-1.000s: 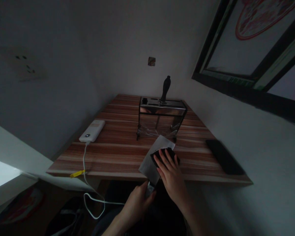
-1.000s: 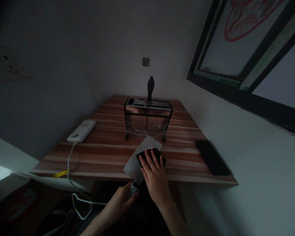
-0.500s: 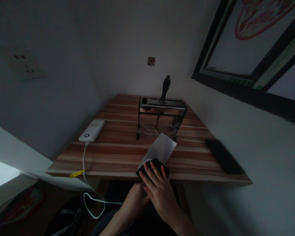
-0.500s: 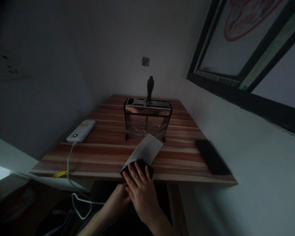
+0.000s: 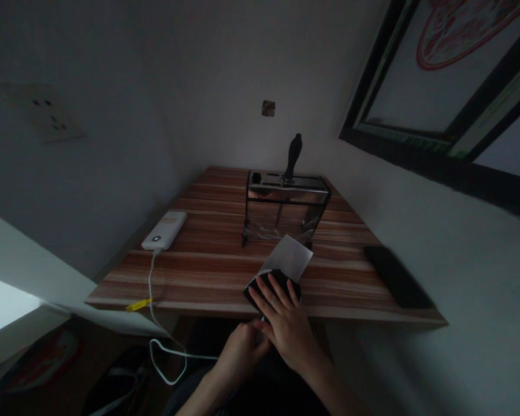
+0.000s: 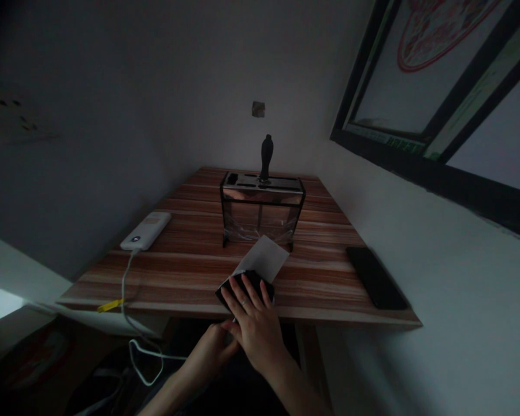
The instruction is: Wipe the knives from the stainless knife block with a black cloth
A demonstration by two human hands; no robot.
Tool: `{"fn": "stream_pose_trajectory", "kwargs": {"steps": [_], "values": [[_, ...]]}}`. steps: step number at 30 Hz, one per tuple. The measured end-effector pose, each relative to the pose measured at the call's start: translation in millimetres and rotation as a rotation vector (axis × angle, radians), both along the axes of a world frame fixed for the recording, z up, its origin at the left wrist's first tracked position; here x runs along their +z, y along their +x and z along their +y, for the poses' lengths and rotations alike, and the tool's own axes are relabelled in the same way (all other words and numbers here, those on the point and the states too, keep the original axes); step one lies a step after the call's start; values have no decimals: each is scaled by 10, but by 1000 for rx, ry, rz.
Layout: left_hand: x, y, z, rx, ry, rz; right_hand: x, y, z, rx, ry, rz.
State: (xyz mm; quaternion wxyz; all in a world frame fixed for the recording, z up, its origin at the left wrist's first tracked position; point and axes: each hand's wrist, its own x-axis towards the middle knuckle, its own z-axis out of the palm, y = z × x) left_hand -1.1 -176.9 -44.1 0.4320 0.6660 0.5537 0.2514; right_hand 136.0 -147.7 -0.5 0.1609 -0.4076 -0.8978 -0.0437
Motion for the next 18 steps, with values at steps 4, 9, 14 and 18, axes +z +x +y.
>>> {"fn": "stream_pose_trajectory", "kwargs": {"steps": [4,9,14,18], "values": [[40,1,-16,26,10,32,44,32,111,-39,7,-19],[108,-3,-27,34,-20,49,86,111,297,-93,50,14],[153,-5,-42,51,-44,43,135,189,482,-151,86,33],[184,-6,-50,37,-45,54,141,243,619,-192,116,61]]}}
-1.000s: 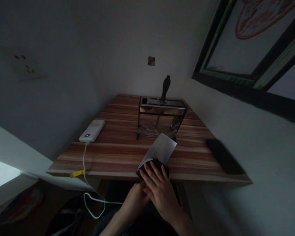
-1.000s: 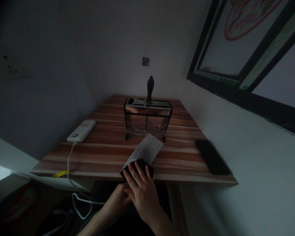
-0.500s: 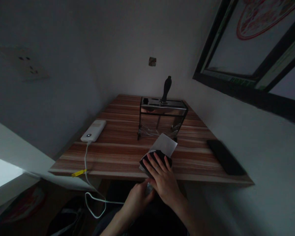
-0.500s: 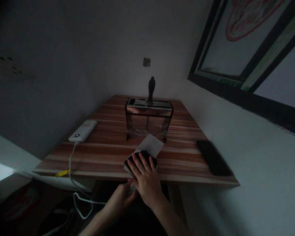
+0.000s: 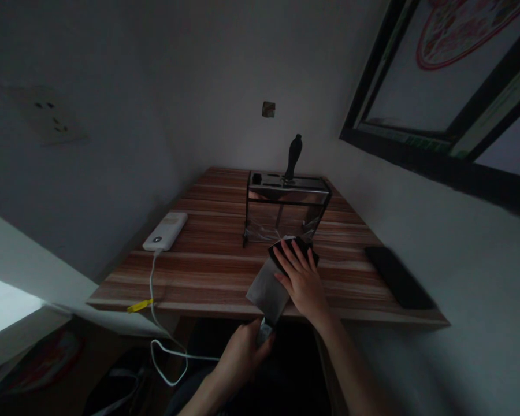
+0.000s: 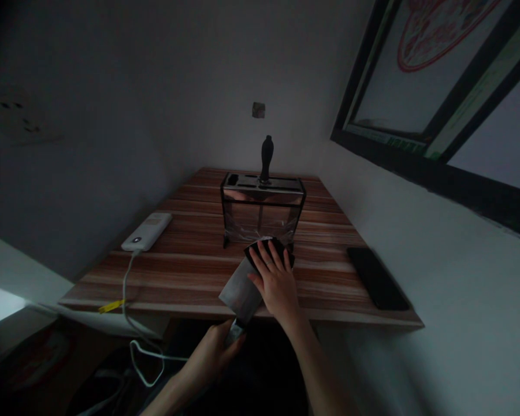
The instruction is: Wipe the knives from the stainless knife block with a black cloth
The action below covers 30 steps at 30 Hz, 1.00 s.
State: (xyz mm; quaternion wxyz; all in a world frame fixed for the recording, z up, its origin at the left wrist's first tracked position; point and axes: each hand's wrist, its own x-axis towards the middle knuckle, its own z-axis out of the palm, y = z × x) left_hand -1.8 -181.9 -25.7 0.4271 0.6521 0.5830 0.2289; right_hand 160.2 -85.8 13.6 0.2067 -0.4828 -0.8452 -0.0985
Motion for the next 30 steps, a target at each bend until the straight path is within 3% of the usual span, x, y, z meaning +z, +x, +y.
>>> {"fn": "stream_pose_trajectory", "kwargs": {"steps": [9,30], "values": [[-30,1,5,29,-11,-5,-3,36,129,-51,37,10],[-96,-3,10,6,-15,-31,-84,-83,-299,33,-40,-28]]}}
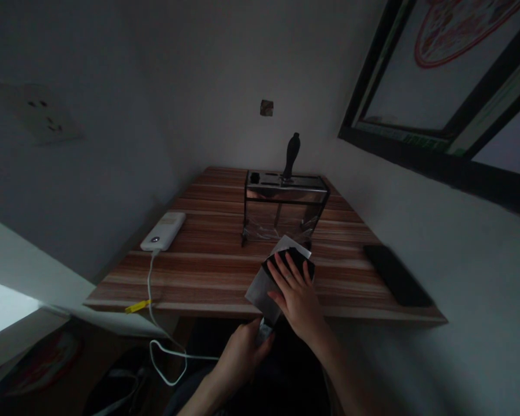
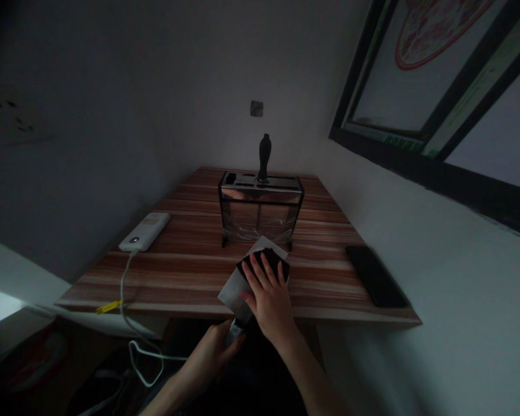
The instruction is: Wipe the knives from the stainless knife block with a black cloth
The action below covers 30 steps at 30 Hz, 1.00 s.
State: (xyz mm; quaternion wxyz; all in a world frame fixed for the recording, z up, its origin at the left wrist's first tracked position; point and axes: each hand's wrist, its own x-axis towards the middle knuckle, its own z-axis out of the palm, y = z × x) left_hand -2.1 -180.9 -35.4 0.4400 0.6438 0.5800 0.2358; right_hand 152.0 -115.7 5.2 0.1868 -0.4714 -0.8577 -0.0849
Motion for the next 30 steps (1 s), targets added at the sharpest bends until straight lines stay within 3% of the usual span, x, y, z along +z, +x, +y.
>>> {"fn": "stream_pose_trajectory", "kwargs": {"steps": [9,19,30], "values": [[-40,1,29,-40,54,-63,-127,-196,-408,119,-88,3],[-259,-40,28,-43,77,-40,-164,-205,-486,184,-111,0],[-79,-5,17,-37,66,9,-76,-160,-321,155,-77,-7]]}}
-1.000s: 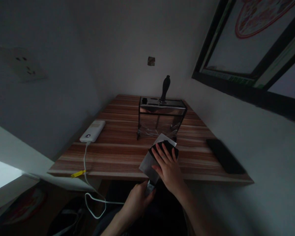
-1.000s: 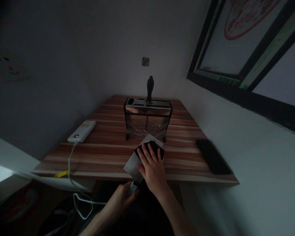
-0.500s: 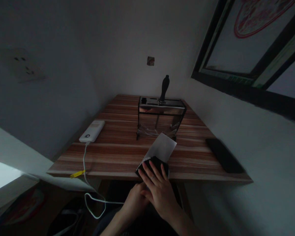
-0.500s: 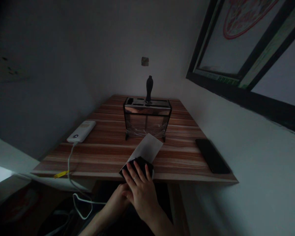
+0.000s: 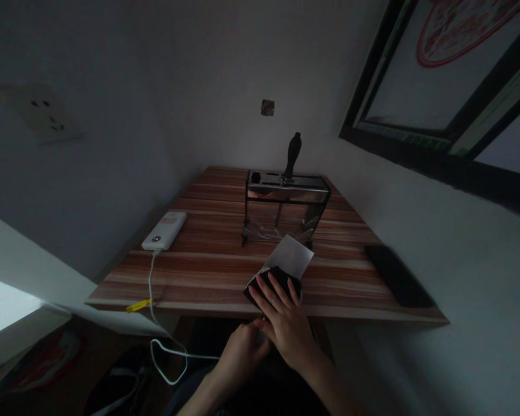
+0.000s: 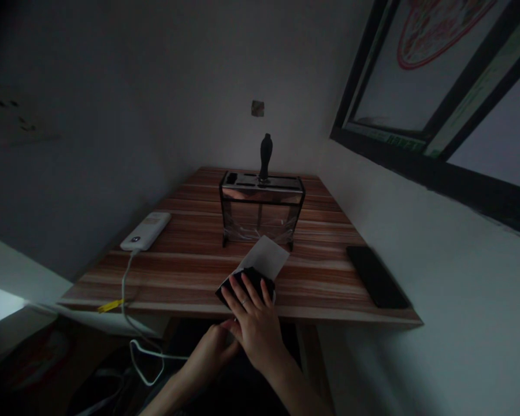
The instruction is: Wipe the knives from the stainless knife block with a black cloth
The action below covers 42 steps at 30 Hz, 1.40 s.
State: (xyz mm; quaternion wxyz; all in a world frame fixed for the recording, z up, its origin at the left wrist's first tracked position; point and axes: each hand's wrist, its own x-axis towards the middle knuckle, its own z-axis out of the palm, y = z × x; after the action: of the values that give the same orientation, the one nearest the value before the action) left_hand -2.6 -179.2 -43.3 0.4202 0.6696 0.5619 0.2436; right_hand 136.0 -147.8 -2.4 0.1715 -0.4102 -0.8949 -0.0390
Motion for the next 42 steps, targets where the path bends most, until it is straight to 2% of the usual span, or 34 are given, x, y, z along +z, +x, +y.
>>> {"fn": "stream_pose_trajectory", "kwargs": {"steps": [7,15,25,32,42], "values": [[81,0,-15,20,-20,10,72,70,196,-64,40,-22],[98,6,-23,50,-64,23,124,182,455,-122,89,-6],[184,6,-34,29,-65,53,146,310,738,-206,106,65],[171,2,-38,46,-71,43,143,309,737,-222,109,74],[151,-2,-35,20,-96,28,112,249,510,-165,61,26]]}}
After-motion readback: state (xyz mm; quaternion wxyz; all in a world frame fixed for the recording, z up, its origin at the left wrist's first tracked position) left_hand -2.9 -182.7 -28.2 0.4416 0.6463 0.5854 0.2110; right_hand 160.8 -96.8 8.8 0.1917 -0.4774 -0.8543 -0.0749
